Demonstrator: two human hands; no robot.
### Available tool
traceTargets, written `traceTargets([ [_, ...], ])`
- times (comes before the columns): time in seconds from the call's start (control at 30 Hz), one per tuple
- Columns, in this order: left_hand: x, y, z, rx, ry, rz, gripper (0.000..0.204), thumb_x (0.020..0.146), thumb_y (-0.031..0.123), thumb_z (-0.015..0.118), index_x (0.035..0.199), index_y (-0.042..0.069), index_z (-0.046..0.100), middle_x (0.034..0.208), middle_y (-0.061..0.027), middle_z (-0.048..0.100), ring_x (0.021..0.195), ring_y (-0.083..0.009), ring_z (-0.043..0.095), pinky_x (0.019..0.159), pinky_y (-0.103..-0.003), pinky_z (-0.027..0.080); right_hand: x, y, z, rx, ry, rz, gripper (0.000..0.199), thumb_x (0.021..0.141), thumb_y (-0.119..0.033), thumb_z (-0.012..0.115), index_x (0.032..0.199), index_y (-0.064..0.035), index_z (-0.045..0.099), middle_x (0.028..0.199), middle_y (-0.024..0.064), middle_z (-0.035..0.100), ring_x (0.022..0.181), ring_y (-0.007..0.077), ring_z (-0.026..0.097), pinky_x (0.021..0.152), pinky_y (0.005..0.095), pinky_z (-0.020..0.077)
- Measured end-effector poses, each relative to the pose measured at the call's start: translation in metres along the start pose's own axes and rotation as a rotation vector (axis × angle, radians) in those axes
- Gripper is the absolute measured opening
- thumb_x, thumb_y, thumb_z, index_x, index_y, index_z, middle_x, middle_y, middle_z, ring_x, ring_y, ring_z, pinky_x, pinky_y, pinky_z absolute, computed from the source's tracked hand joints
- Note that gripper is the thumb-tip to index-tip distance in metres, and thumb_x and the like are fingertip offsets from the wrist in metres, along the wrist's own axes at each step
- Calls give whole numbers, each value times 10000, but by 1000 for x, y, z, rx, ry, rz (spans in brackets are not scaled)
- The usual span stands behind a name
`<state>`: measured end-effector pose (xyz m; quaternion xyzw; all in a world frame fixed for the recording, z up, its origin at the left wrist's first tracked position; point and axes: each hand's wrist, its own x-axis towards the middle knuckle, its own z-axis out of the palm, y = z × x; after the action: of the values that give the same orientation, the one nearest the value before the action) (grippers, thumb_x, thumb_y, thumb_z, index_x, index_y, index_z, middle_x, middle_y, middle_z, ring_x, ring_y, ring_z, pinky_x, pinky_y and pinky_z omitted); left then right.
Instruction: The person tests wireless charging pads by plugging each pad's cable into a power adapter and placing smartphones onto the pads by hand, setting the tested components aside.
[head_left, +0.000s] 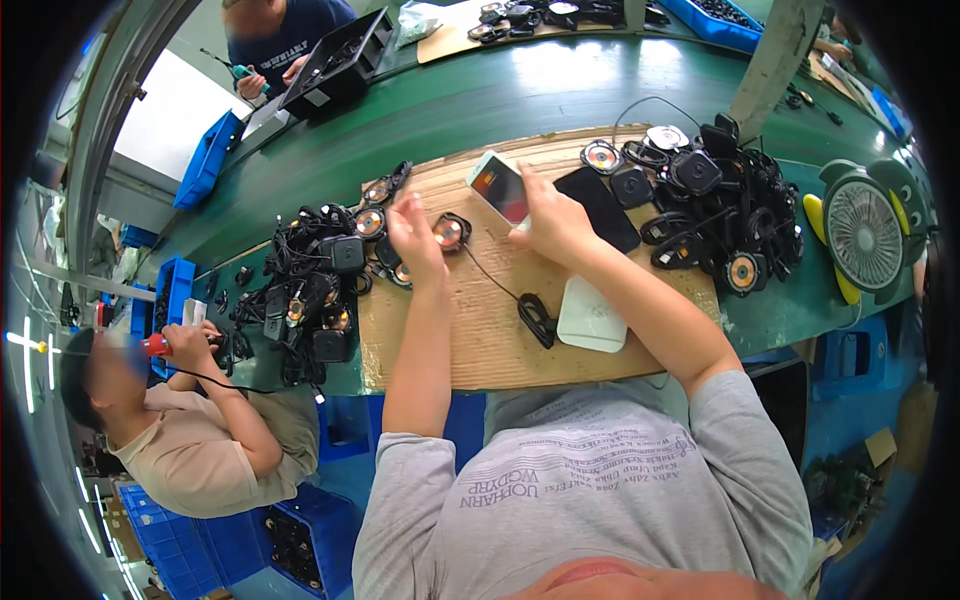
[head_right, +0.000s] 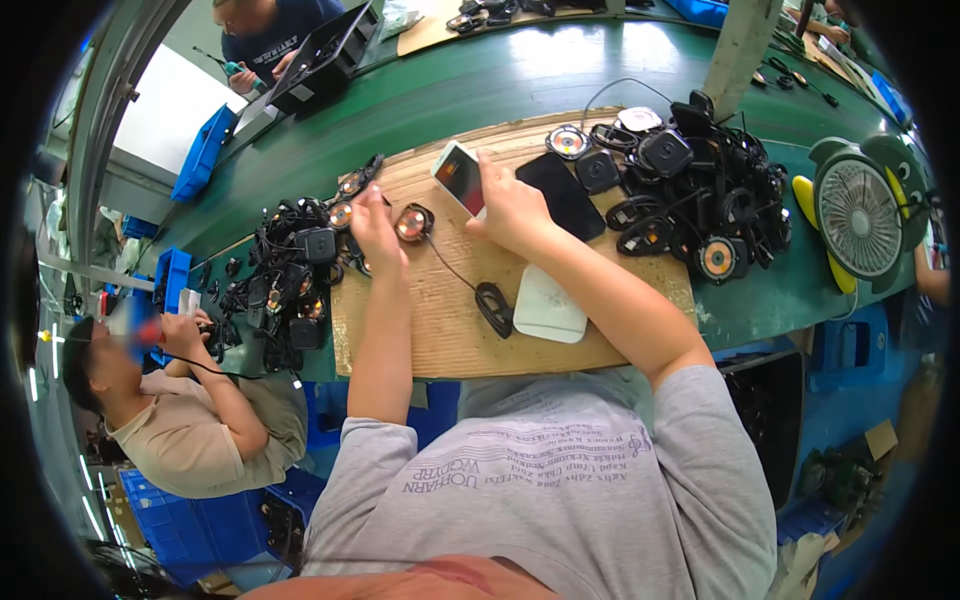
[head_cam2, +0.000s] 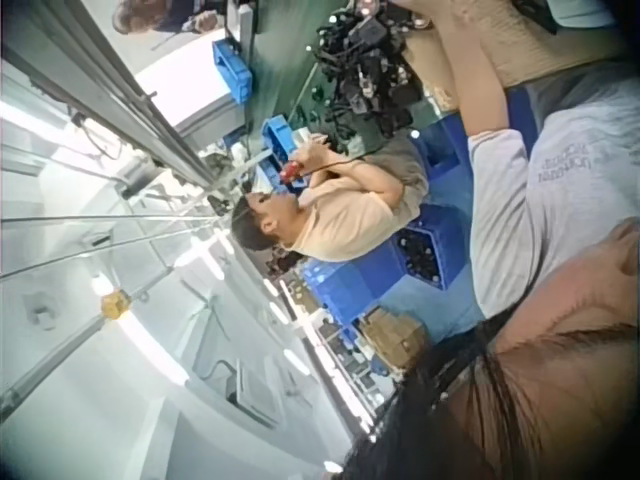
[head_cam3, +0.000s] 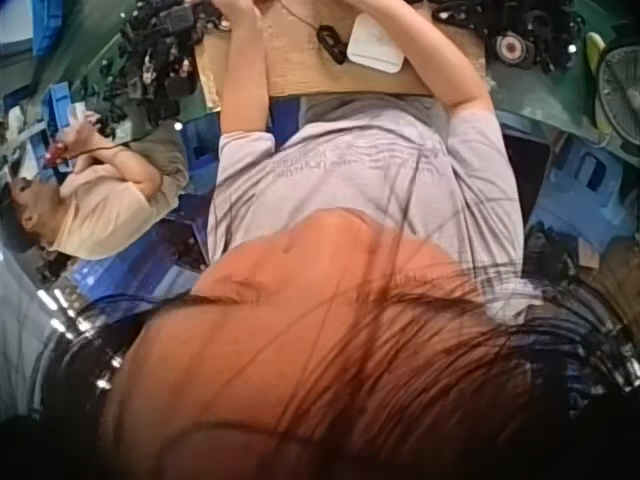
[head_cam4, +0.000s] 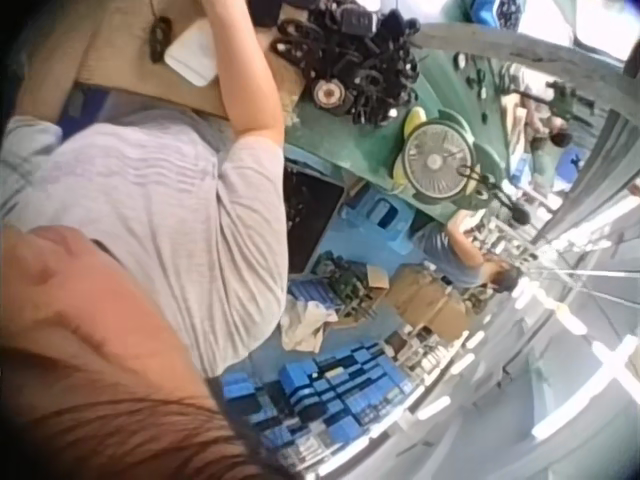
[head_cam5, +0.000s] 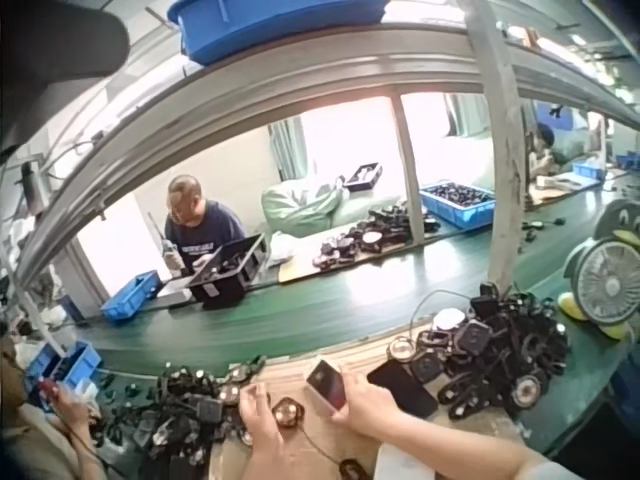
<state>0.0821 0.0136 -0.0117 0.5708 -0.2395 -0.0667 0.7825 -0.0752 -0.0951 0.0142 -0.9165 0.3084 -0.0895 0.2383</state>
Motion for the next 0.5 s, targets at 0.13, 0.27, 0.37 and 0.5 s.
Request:
traceTargets([
  [0.13,-17,62,15,469,-443,14,178,904,118,632,1063,40,618,1049,-65,643,928,-145,592,833,-249,469,-8,14,-6,-212,192,-155,939,716,-287,795,1498,-71,321,1285,252,557,1018,335,644,791,391,544],
  [0.27,-61,90,-2,790,-1249,288,347,750,-4,713,1078,102,680,1142,-53,658,1042,-223,607,934,-334,479,-41,0,-58,-377,-268,-352,784,780,-400,731,1436,-83,442,1363,263,506,1147,351,581,896,402,508],
  [0.37,-91,67,-21,861,-1258,454,319,712,32,752,1019,80,679,1177,-59,655,1098,-255,612,973,-358,474,-102,16,-52,-282,-402,-394,784,781,-398,726,1450,-115,431,1448,248,430,1245,369,503,971,428,449],
  [0.5,-104,35,-37,801,-1122,643,261,726,8,737,972,71,674,1197,-74,652,1098,-258,620,953,-357,490,-173,45,-6,-300,64,-470,792,732,-367,756,1441,-187,452,1480,207,388,1296,361,430,1037,474,354],
])
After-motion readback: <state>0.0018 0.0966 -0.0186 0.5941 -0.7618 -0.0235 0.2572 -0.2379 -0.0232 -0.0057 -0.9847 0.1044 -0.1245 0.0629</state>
